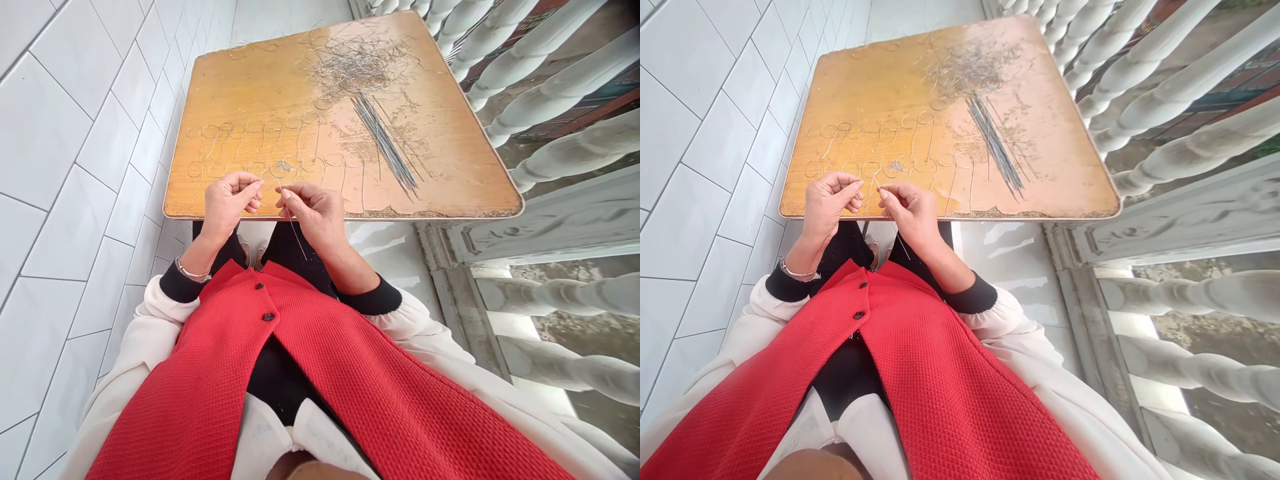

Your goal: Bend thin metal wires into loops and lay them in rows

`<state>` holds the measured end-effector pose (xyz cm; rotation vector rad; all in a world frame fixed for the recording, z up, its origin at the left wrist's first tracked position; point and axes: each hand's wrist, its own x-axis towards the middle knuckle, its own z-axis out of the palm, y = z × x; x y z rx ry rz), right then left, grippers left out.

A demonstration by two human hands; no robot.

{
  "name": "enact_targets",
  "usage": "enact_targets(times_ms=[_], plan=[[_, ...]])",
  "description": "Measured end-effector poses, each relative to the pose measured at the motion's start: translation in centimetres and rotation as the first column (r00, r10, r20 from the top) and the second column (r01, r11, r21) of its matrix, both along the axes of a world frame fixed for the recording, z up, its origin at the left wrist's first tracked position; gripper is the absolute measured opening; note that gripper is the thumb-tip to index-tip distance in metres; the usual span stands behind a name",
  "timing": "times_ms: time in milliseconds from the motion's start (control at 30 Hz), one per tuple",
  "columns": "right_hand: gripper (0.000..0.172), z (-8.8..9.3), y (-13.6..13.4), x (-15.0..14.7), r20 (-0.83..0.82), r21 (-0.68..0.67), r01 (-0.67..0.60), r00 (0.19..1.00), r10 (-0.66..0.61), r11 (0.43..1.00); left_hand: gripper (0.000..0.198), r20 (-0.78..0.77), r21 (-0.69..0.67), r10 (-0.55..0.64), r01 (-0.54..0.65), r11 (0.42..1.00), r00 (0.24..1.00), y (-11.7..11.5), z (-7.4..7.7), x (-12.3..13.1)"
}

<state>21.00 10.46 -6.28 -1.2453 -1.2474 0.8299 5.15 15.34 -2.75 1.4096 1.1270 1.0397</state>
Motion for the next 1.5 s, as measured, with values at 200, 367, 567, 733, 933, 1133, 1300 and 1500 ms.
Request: enact_targets(times_ms=[200, 367, 567, 733, 933, 1133, 1300, 1500], plan=[[0.04, 0.0, 0.0, 0.1, -0.162, -0.076, -0.068, 0.985, 0.055, 0.995, 0.013, 0.021, -0.025, 0.012, -0.012, 1.0, 1.0, -0.2, -0.1, -0.1], [0.028, 0.1, 0.3, 0.2, -0.164, -0.14, -0.032, 0.986, 0.009, 0.99, 0.027, -0.162, 0.088, -0.138, 0.154, 0.984, 0.977, 0.2, -1.2, -1.6], [0.026, 1.0, 0.2, 0.1, -0.117, -0.178, -0.009, 0.993, -0.012, 0.984, 0.077, -0.607, 0.433, -0.198, 0.53, 0.729, 0.769, 0.8, -1.4, -2.9], [0.025, 1.5, -0.2, 0.2, -0.08, -0.203, -0.05, 0.996, 0.034, 0.978, 0.065, -0.683, 0.45, -0.2, 0.62, 0.643, 0.703, 1.5, -1.2, -3.0], [0.027, 1.4, -0.5, 0.2, -0.112, -0.179, -0.105, 0.99, 0.086, 0.978, 0.057, -0.626, 0.449, -0.232, 0.587, 0.674, 0.745, 1.5, -1.8, -3.1], [0.029, 1.3, -0.6, 0.3, -0.177, -0.185, -0.128, 0.98, 0.095, 0.974, 0.055, -0.643, 0.444, -0.221, 0.592, 0.672, 0.733, 1.4, -1.9, -3.0], [0.03, 1.4, -0.9, 0.3, -0.211, -0.173, -0.152, 0.971, 0.114, 0.973, 0.047, -0.613, 0.462, -0.19, 0.543, 0.701, 0.767, 1.1, -2.3, -2.6], [0.028, 1.1, -1.0, 0.2, -0.23, -0.156, -0.158, 0.966, 0.12, 0.975, 0.041, -0.639, 0.485, -0.094, 0.494, 0.722, 0.764, 0.1, -2.6, -2.2]])
